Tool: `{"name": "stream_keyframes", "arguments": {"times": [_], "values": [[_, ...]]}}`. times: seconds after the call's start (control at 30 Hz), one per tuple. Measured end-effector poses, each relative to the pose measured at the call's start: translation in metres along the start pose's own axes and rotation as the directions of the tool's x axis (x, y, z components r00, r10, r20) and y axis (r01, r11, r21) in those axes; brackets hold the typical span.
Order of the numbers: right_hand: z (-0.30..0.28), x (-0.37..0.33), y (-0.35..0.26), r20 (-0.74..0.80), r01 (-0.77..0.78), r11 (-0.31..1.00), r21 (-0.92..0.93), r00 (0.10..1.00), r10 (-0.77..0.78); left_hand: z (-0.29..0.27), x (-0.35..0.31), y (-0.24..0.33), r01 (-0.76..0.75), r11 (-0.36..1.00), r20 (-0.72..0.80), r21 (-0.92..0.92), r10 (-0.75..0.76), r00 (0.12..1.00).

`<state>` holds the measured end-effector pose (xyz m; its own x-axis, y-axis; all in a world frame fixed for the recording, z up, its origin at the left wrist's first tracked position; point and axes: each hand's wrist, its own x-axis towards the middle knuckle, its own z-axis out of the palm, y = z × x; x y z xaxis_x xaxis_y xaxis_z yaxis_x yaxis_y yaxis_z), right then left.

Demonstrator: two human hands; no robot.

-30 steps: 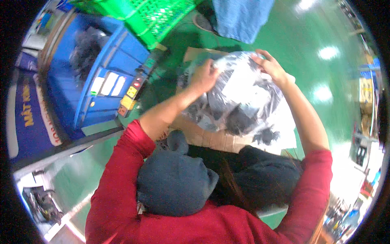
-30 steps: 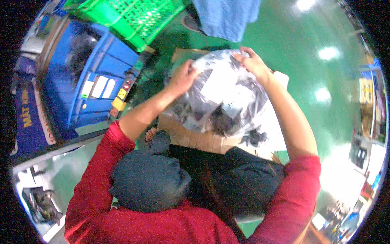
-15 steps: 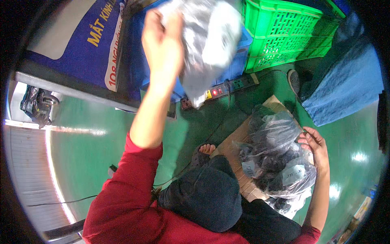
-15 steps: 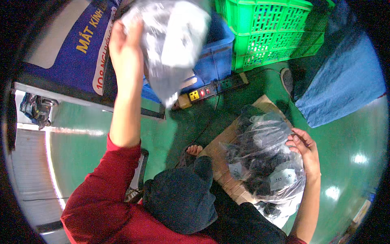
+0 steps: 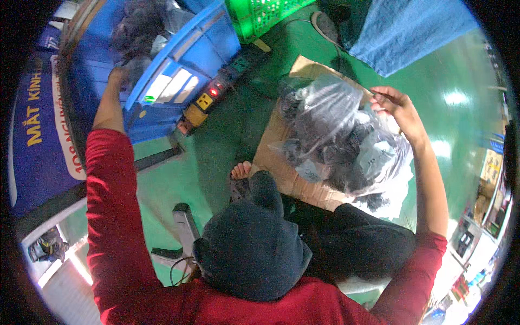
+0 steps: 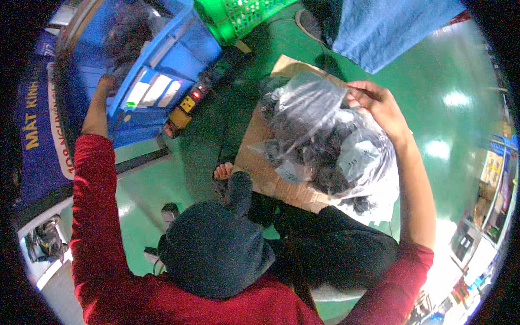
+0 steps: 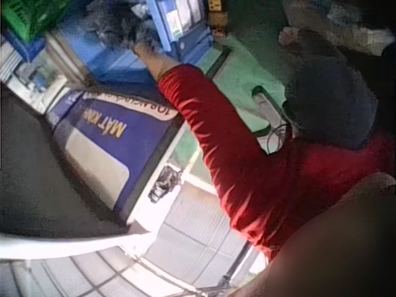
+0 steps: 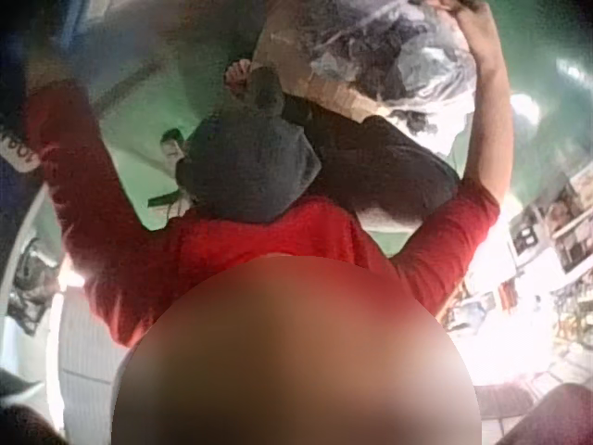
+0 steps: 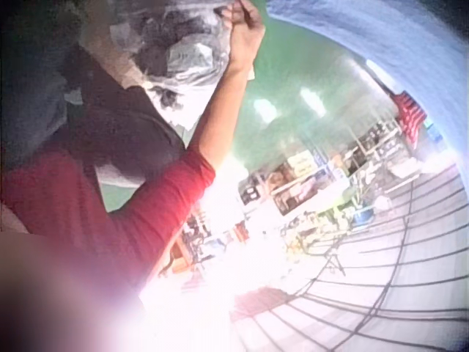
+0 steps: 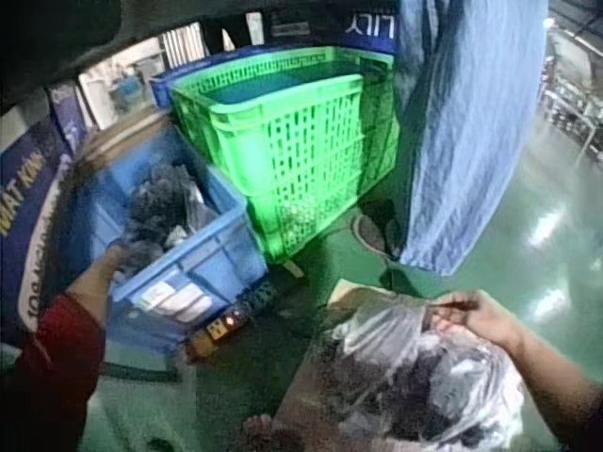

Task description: The person sits on the floor and repeatedly picks up small plastic-wrapped packages from a blue bin, briefly holds them, and places them onto a cardboard sheet. The person continues this cycle of picking and placing packages throughout the clip.

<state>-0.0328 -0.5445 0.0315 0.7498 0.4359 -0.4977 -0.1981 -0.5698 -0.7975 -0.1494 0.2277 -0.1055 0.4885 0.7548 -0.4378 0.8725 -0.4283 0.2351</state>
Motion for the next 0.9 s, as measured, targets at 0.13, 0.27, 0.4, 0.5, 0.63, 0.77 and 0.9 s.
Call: {"name": "stream_keyframes", "arguments": {"times": [0.13, 0.27, 0.4, 0.5, 0.63, 0.77, 0.9], "values": [[0.011, 0.04, 0.025, 0.026, 0.179, 0.937, -0.3, 0.983, -0.179, -0.04, 0.002, -0.009, -0.169, 0.901, 0.021, 0.399, 0.175, 0.984], [0.042, 0.083, 0.037, 0.021, 0.268, 0.776, -0.571, 0.95, -0.312, -0.033, -0.135, 0.108, -0.47, 0.821, -0.699, 0.324, 0.543, 0.466], [0.064, 0.099, 0.031, 0.155, 0.283, 0.786, -0.55, 0.959, -0.238, 0.036, -0.314, 0.212, -0.916, 0.366, -0.743, 0.165, 0.657, 0.129], [0.065, 0.092, 0.018, 0.278, 0.34, 0.648, -0.682, 0.94, -0.199, 0.117, -0.353, 0.233, -0.968, 0.229, -0.508, -0.104, 0.824, 0.25], [0.045, 0.067, 0.028, 0.318, 0.503, 0.695, -0.514, 0.864, -0.39, 0.209, -0.372, 0.242, -0.729, 0.45, 0.104, -0.516, 0.878, 0.468], [0.035, 0.018, 0.028, 0.349, 0.583, 0.63, -0.512, 0.812, -0.468, 0.257, -0.394, 0.267, -0.63, 0.458, 0.25, -0.627, 0.885, 0.393], [0.037, -0.009, 0.03, 0.371, 0.61, 0.576, -0.544, 0.791, -0.487, 0.281, -0.408, 0.278, -0.682, 0.525, 0.365, -0.509, 0.849, 0.381]]}}
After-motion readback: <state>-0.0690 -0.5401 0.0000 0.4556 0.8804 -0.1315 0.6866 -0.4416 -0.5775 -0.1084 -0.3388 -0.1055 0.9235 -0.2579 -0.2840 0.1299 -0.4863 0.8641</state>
